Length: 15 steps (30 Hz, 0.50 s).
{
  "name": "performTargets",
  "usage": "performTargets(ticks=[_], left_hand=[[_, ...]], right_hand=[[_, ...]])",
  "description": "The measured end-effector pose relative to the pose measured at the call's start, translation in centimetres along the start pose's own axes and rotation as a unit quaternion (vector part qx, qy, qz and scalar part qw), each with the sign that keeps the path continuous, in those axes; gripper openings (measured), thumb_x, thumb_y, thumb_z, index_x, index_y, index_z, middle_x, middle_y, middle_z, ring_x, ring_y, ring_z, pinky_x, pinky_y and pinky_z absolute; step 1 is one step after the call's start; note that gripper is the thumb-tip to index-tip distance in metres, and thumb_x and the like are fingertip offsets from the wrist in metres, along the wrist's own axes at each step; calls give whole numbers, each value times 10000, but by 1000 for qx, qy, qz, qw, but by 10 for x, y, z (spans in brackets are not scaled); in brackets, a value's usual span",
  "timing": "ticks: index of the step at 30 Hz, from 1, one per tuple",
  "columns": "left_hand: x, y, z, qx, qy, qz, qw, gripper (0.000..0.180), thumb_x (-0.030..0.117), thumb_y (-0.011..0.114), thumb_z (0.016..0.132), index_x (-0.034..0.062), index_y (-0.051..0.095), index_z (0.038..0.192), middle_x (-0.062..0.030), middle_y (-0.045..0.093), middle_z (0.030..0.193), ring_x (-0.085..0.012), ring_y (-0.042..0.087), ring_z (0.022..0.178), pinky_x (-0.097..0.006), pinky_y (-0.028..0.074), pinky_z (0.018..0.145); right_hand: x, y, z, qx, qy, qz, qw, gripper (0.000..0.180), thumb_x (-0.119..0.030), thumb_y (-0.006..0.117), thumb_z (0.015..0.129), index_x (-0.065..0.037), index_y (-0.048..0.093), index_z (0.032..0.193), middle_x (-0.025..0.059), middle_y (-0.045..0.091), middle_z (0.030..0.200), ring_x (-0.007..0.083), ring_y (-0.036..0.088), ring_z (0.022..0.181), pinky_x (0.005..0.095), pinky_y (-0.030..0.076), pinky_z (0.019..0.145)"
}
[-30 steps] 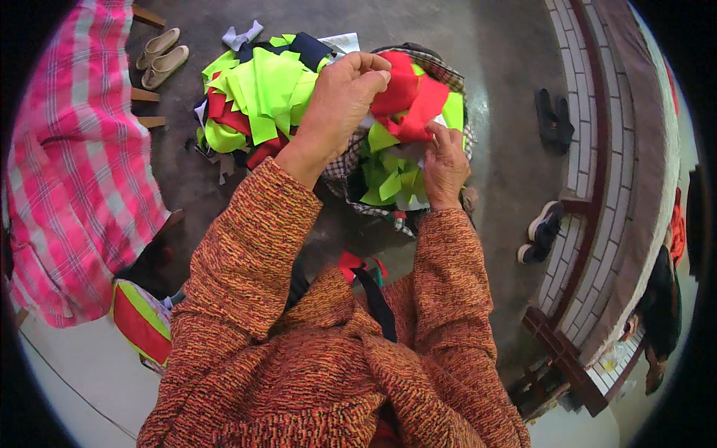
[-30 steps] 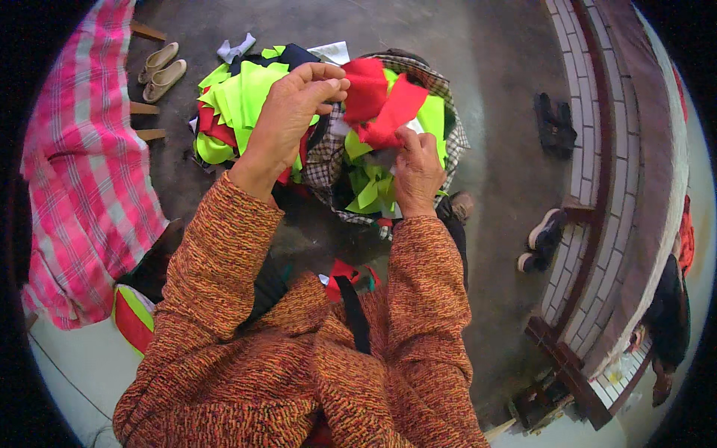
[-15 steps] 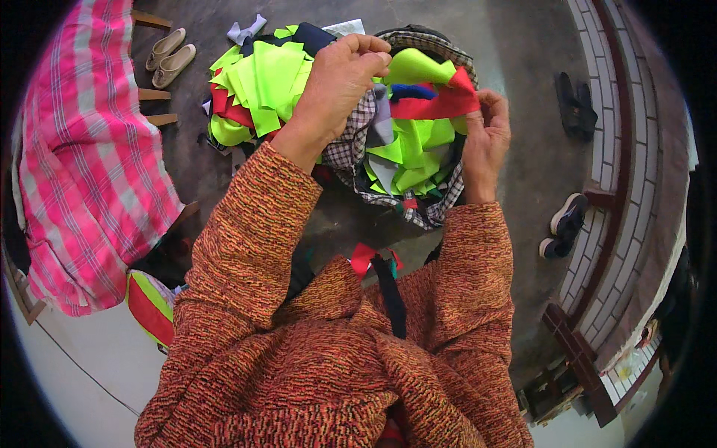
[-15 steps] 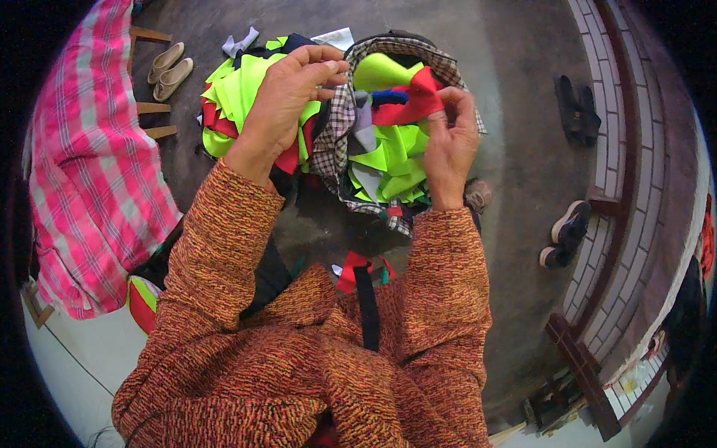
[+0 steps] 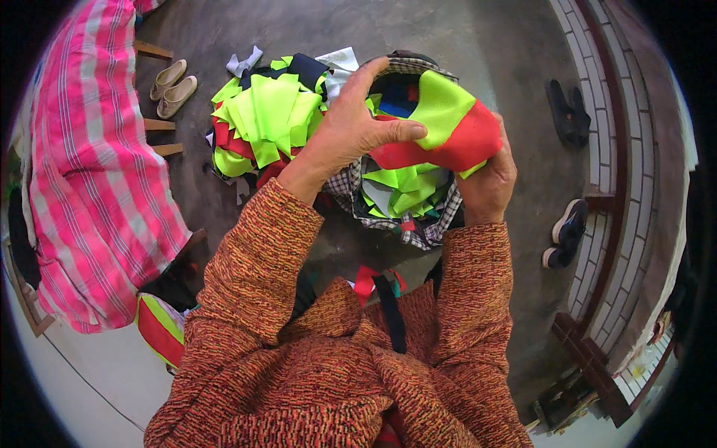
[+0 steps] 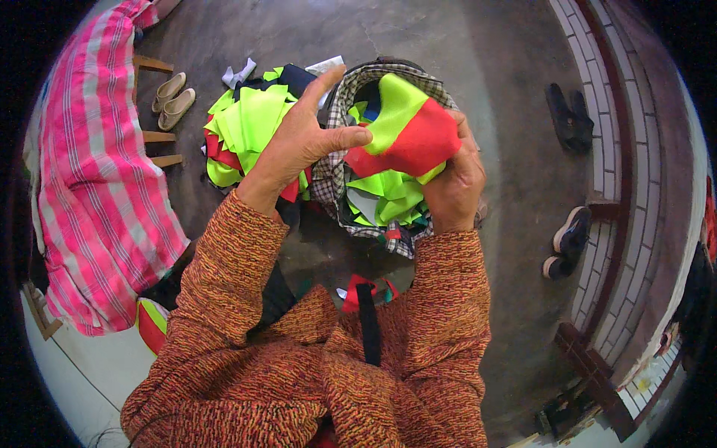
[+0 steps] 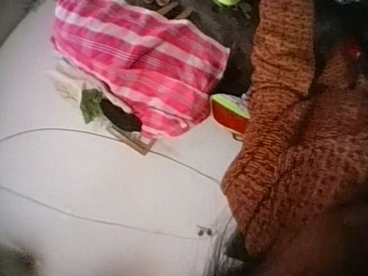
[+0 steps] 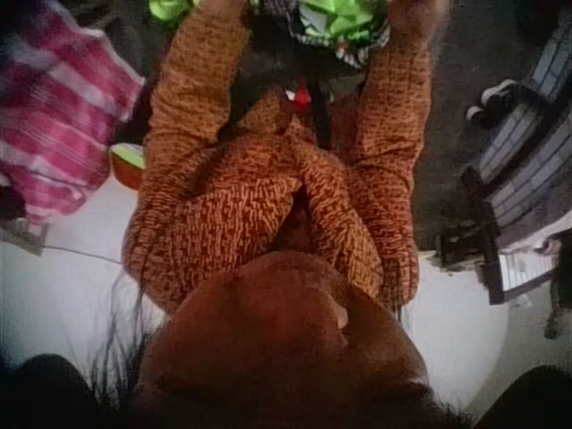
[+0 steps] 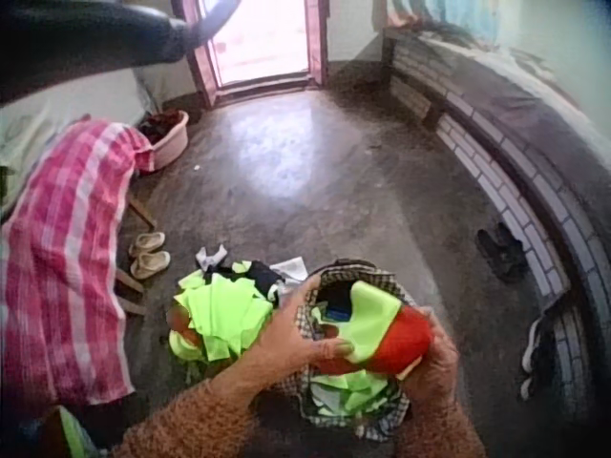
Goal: The person sits on the floor and sorts through a pile of colorful fabric scraps. They pick up individual pieces, unfold them, and place them into a checkered bag, occasionally moving pieces between the pile and the bag.
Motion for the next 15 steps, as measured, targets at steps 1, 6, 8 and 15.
performTargets(ticks=[1,6,8,15], left_hand=[[1,3,0,-30,-20,-59,998,1036,467,804,599,-24,309,1365,-227,366,1372,-299,348,1290,-355,283,1057],[6,16,-6,-102,-84,-196,972,948,457,789,633,-14,372,1343,-173,467,1298,-223,430,1215,-319,332,1007],[10,16,-8,-132,-110,-192,966,703,391,765,688,11,497,1215,-91,555,1126,-160,499,1051,-289,390,896],[16,13,-9,-83,-181,-285,938,351,211,701,790,-11,614,1047,-64,657,941,-127,636,814,-274,517,733]], right_hand=[[-1,6,-1,1,10,-10,1000,279,-199,433,909,18,484,1076,97,550,1055,167,551,984,282,436,874],[4,-3,-6,-49,50,6,998,274,-216,456,894,-3,476,1066,49,522,956,114,534,884,229,445,785],[4,-3,-5,-102,76,35,991,278,-223,461,895,-9,475,1072,39,517,940,102,530,865,222,447,768],[14,-15,5,71,109,-10,991,261,-141,384,951,-4,491,1145,95,581,1108,183,574,1012,305,468,878]])
Point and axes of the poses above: each hand's wrist, its own z-axis towards the middle knuckle, its own y-axis out of the palm, x = y × z, the point moved 1 cm from there along z, towards the middle knuckle
